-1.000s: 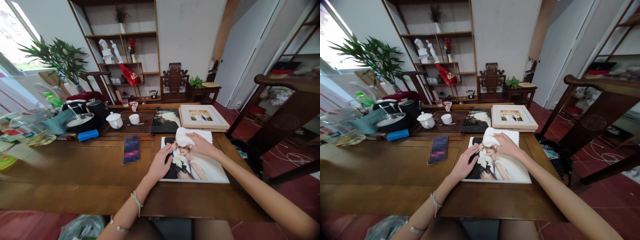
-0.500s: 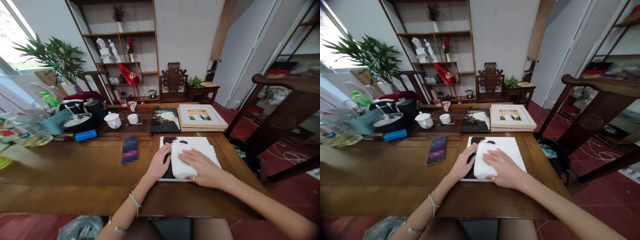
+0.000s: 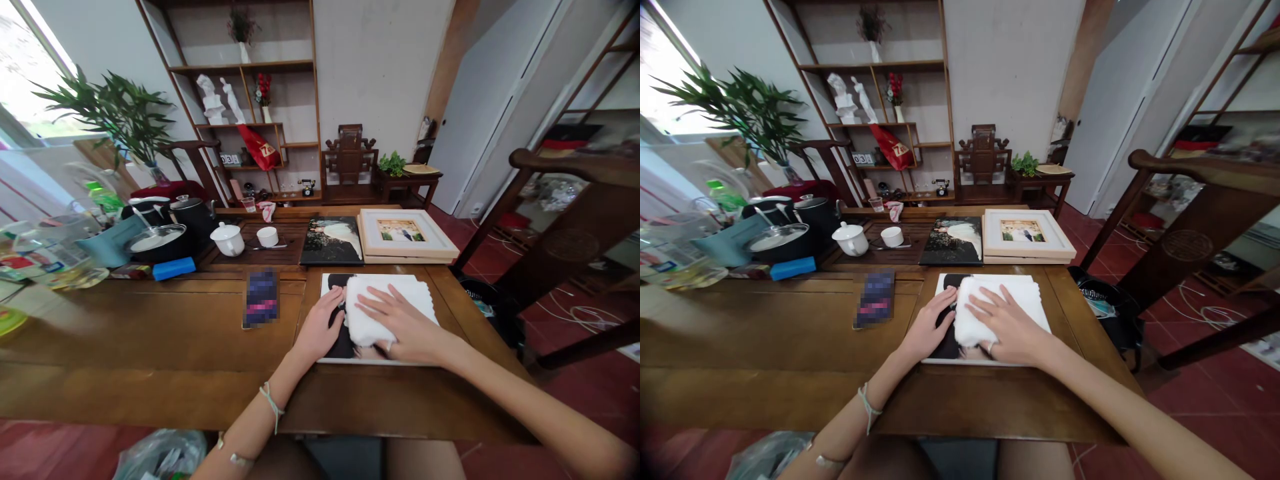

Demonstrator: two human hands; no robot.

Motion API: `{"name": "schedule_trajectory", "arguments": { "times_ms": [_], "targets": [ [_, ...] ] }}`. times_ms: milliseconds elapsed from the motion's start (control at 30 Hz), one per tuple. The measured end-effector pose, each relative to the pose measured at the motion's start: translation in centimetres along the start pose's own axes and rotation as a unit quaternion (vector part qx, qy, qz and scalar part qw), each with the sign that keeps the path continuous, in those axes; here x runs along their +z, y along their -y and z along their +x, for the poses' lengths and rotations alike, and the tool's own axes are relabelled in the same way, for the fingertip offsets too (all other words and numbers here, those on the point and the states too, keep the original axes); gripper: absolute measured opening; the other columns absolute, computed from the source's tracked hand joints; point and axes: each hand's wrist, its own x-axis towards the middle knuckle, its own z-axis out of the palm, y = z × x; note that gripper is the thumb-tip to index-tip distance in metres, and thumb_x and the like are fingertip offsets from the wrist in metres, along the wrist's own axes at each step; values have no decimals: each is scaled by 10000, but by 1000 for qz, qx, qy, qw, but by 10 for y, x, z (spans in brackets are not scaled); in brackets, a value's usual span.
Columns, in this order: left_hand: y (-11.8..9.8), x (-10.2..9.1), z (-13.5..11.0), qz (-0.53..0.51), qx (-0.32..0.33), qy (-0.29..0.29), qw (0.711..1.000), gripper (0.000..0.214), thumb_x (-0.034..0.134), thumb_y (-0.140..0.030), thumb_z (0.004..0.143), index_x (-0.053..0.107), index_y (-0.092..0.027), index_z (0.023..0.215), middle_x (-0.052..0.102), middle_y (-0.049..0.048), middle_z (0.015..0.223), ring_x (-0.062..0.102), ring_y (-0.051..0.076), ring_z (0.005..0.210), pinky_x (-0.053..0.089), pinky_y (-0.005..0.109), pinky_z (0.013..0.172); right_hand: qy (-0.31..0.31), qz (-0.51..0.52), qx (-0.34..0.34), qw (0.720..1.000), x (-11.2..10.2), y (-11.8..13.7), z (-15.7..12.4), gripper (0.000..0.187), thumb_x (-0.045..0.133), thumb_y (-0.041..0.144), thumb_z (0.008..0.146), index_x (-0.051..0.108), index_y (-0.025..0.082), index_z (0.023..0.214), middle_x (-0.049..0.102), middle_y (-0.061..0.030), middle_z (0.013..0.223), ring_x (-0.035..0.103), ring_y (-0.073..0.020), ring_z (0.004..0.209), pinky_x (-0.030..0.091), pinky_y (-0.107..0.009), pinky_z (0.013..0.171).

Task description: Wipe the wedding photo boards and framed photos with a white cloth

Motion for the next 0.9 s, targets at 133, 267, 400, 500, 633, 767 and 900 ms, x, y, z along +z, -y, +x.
{"name": "schedule_trajectory", "arguments": {
  "times_ms": [133,267,400,500,633,767,900],
  "targets": [
    [-1,1,0,-5,-12,-1,1000,427,463,-141,882,563,-165,1296,518,114,1398,435,231,1339,327,461,1143,34,32,-43,998,-3,38,-34,849,602,216,700,291,214,1490,306,-90,1538,121,-319,1448,19,-590,1153],
    [0,1,-1,-12,-6,-6,1000,431,459,-133,879,565,-184,1294,512,106,1405,437,229,1337,329,468,1140,53,71,-61,994,-6,48,-45,911,621,190,650,280,248,1493,302,-73,1540,136,-310,1446,8,-564,1162],
    [-1,0,-1,-8,-10,1,1000,422,465,-155,887,561,-162,1298,511,116,1404,432,233,1341,320,465,1146,38,67,-31,997,-6,18,-30,818,592,210,702,325,266,1473,315,-44,1533,195,-263,1438,55,-530,1168],
    [-1,0,-1,-2,-13,0,1000,406,479,-184,896,565,-163,1292,513,117,1402,440,233,1335,328,469,1141,-6,44,14,999,-6,-20,-12,729,570,246,761,357,256,1458,356,-54,1513,232,-247,1429,106,-529,1162],
    [-1,0,-1,-3,-4,-10,1000,392,485,-176,891,583,-200,1269,532,93,1389,456,223,1323,352,469,1128,-57,15,64,996,-7,-62,9,631,538,280,822,398,232,1436,424,-86,1474,293,-257,1406,185,-540,1137],
    [0,0,-1,0,-6,-11,1000,386,483,-180,893,586,-192,1265,531,98,1389,454,224,1325,347,465,1132,-65,-6,74,995,-5,-62,13,626,551,303,820,415,220,1426,451,-94,1455,288,-274,1406,164,-565,1135],
    [-1,0,-1,-2,-10,-6,1000,393,489,-191,893,581,-184,1275,531,105,1387,455,233,1324,340,462,1135,-33,5,20,999,-1,-21,-8,708,577,301,775,375,230,1450,389,-70,1496,216,-277,1431,69,-564,1154]
  ]
}}
